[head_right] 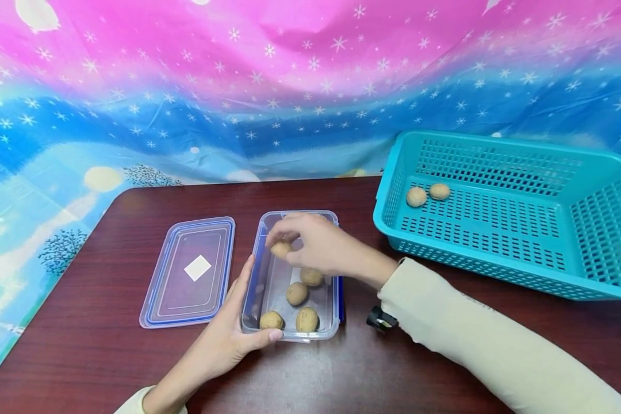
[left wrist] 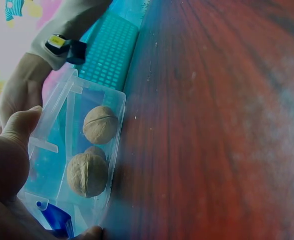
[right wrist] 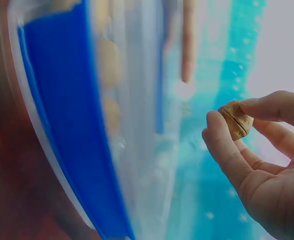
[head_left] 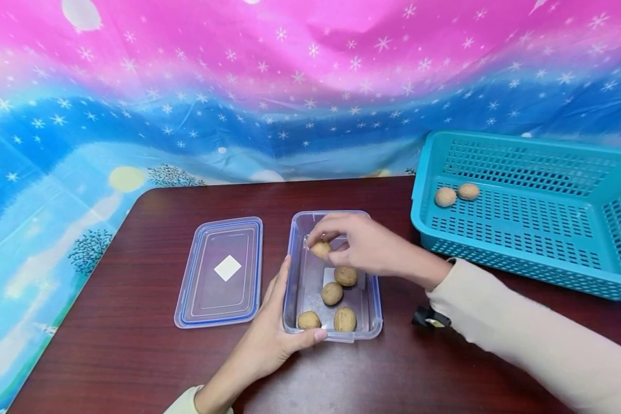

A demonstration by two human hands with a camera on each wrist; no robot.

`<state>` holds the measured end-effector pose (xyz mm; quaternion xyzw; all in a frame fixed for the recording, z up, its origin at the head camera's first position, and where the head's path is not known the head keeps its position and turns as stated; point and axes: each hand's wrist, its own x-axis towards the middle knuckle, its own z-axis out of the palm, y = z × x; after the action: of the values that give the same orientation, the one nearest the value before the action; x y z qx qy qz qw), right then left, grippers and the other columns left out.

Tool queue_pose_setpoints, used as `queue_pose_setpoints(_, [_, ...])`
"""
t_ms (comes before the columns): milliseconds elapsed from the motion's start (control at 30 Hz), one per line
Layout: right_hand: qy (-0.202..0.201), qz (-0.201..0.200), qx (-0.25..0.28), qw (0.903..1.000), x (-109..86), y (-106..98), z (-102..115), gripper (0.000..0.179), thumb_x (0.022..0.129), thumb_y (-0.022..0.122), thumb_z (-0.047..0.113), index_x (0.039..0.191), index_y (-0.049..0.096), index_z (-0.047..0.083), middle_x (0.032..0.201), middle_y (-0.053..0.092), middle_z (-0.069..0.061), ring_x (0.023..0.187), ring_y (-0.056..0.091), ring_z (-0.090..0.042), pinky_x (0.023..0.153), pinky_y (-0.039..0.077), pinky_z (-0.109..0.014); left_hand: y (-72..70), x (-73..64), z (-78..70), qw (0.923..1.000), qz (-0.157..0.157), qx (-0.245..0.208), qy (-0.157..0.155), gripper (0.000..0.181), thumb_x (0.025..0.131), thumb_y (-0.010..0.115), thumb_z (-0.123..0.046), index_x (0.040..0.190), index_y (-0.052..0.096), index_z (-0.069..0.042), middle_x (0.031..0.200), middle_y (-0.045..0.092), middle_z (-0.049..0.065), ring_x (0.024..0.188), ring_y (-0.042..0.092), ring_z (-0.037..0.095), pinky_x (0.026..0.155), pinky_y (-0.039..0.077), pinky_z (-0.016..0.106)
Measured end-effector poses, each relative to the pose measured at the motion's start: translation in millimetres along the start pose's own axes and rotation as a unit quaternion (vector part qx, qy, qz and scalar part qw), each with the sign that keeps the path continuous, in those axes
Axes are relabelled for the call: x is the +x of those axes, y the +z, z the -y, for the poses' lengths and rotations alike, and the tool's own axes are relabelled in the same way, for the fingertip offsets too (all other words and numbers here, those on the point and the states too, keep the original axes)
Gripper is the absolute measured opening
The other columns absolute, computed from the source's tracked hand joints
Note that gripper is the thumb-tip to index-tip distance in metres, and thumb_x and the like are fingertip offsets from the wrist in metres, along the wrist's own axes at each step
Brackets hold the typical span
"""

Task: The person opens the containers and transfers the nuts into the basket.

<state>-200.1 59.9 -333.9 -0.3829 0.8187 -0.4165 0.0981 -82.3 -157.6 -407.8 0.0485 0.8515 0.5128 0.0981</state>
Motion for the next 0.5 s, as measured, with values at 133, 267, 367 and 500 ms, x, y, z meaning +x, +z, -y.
queue_pose_setpoints(133, [0.024, -0.012, 0.009, 0.9996, -7.5, -31.5, 7.8, 0.031, 0.091, 0.068, -0.006, 0.115, 0.078, 0.011, 0.117, 0.073, -0.003, 0.107, 0.067, -0.019, 0.094, 0.058, -0.040, 0.1, 0.5, -0.7, 1.0000, -0.002, 0.002, -0.004, 0.131, 0.076, 0.094, -0.037, 0.168, 0.001, -0.043, 0.175, 0.015, 0.002, 0.160, 0.018, 0.025, 0.125, 0.020, 0.060])
queue_pose_setpoints(267, [0.078, -0.005, 0.026, 0.9966, -19.3, -68.4, 14.0, 0.026, 0.097, 0.071, 0.005, 0.121, 0.076, 0.014, 0.123, 0.073, -0.003, 0.112, 0.068, -0.019, 0.096, 0.055, -0.034, 0.1, 0.2, -0.9, 1.0000, -0.004, 0.003, -0.005, 0.131, 0.075, 0.094, -0.037, 0.167, 0.001, -0.044, 0.175, 0.015, 0.001, 0.160, 0.017, 0.025, 0.125, 0.020, 0.061])
queue_pose_setpoints(367, [0.125, -0.002, 0.045, 0.9912, -27.6, -92.9, 14.6, 0.027, 0.097, 0.076, 0.016, 0.123, 0.075, 0.017, 0.125, 0.073, -0.003, 0.113, 0.069, -0.019, 0.094, 0.055, -0.031, 0.1, -0.3, -1.0, 1.0000, -0.004, 0.003, -0.006, 0.130, 0.076, 0.094, -0.037, 0.167, 0.002, -0.044, 0.175, 0.016, 0.001, 0.160, 0.017, 0.025, 0.125, 0.020, 0.061])
queue_pose_setpoints(500, [0.163, -0.013, 0.080, 0.9832, -39.0, -124.8, 5.4, 0.031, 0.097, 0.076, 0.017, 0.128, 0.072, 0.016, 0.128, 0.072, -0.003, 0.111, 0.071, -0.022, 0.079, 0.054, -0.028, 0.4, -0.7, -1.3, 1.0000, -0.005, 0.002, -0.007, 0.130, 0.076, 0.094, -0.036, 0.168, 0.002, -0.043, 0.175, 0.016, 0.001, 0.160, 0.018, 0.025, 0.124, 0.021, 0.062])
